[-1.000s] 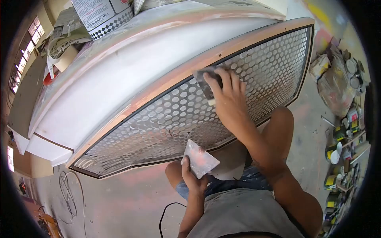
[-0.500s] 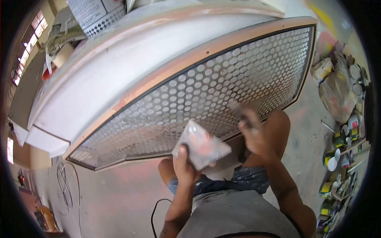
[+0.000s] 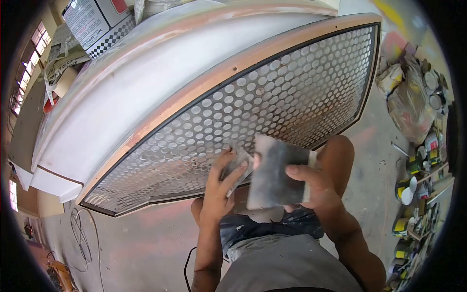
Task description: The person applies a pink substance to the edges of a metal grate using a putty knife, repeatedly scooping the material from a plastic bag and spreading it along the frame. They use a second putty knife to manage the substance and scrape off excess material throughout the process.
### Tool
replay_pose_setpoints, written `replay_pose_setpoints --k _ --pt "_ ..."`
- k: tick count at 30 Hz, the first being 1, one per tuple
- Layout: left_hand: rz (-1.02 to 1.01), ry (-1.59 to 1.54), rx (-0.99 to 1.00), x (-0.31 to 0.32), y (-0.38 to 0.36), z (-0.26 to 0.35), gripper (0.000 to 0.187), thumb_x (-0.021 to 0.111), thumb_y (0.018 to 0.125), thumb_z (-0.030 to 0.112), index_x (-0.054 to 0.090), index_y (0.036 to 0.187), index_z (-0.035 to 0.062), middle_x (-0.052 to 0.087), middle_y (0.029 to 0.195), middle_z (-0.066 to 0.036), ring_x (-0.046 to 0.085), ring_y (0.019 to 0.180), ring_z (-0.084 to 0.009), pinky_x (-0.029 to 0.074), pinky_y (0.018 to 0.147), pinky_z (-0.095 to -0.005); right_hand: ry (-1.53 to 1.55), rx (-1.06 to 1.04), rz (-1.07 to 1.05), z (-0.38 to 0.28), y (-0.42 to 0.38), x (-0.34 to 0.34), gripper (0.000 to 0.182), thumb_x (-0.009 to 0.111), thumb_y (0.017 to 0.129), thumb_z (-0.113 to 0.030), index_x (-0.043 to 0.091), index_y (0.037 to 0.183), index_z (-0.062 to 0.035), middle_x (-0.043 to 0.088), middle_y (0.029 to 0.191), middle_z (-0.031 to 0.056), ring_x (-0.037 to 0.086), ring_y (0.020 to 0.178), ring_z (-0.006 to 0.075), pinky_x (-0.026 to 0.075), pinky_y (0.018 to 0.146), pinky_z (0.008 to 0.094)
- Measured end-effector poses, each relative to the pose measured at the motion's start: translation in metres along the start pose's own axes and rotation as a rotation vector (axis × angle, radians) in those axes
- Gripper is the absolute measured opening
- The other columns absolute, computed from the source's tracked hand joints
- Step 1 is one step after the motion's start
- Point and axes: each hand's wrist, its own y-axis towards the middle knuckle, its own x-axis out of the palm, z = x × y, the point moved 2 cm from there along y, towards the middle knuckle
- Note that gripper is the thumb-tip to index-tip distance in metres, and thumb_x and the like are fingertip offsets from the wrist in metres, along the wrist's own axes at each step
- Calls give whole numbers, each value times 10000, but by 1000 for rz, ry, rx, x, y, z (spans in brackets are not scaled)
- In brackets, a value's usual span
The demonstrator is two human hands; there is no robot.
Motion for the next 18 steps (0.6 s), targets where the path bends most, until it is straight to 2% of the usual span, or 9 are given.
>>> replay_pose_setpoints --k 2,5,6,7,8,10,11,13,18 --pt "13 -94 -51 -5 -13 -11 464 505 868 -14 607 1309 88 512 1371 -236 479 1309 -446 381 1097 -502 -25 -108 33 0 0 -1 511 616 903 -182 470 1353 10 644 1146 164 702 863 250 558 480 348" --pt "83 -288 -68 -3 -35 -15 493 449 897 69 552 1380 71 517 1397 -219 491 1314 -399 383 1100 -477 -152 -208 149 3 20 -20 551 618 905 -177 434 1382 27 622 1190 170 691 898 247 564 515 345" --pt "149 -390 -509 -1 -40 -6 520 450 903 86 496 1419 45 512 1412 -207 489 1320 -371 390 1098 -471 -266 -212 117 0 28 -28 514 589 940 -144 426 1405 3 623 1188 151 666 962 239 578 654 342" --pt "177 -435 -724 7 -54 -8 538 451 905 94 468 1439 33 510 1419 -201 489 1322 -357 394 1097 -467 -273 -221 109 -6 36 -22 514 589 940 -144 426 1405 3 623 1188 151 666 962 239 578 654 342" --pt "221 -488 -938 16 -68 -9 558 452 908 102 440 1459 20 508 1427 -196 488 1325 -343 397 1096 -464 -605 -383 160 -15 42 -13 470 568 950 -103 441 1391 -2 572 1247 162 602 1070 276 537 801 379" --pt "302 -1057 -820 56 -109 -48 636 462 888 70 337 1506 -15 479 1460 -168 483 1331 -307 409 1096 -456 -1366 -885 173 -35 60 0 467 580 933 -73 463 1385 -61 451 1357 172 439 1267 344 380 1058 431" --pt "300 -1062 -823 71 -126 -56 636 462 888 70 337 1506 -15 479 1460 -168 483 1331 -307 409 1096 -456 -1369 -881 177 -42 70 4 467 580 933 -73 463 1385 -61 451 1357 172 439 1267 344 380 1058 431" --pt "316 -1166 -1002 98 -157 -62 652 459 874 82 341 1512 13 460 1478 -149 474 1339 -309 419 1094 -448 -1914 -1128 346 -48 84 16 565 624 860 -77 475 1405 -97 445 1357 161 444 1257 362 378 1044 458" --pt "287 -1313 -1139 125 -196 -75 717 463 776 27 381 1489 38 464 1478 -144 462 1360 -328 426 1068 -429 -2273 -1226 457 -54 114 17 599 627 817 -80 506 1401 -136 432 1377 144 426 1261 347 394 994 485"
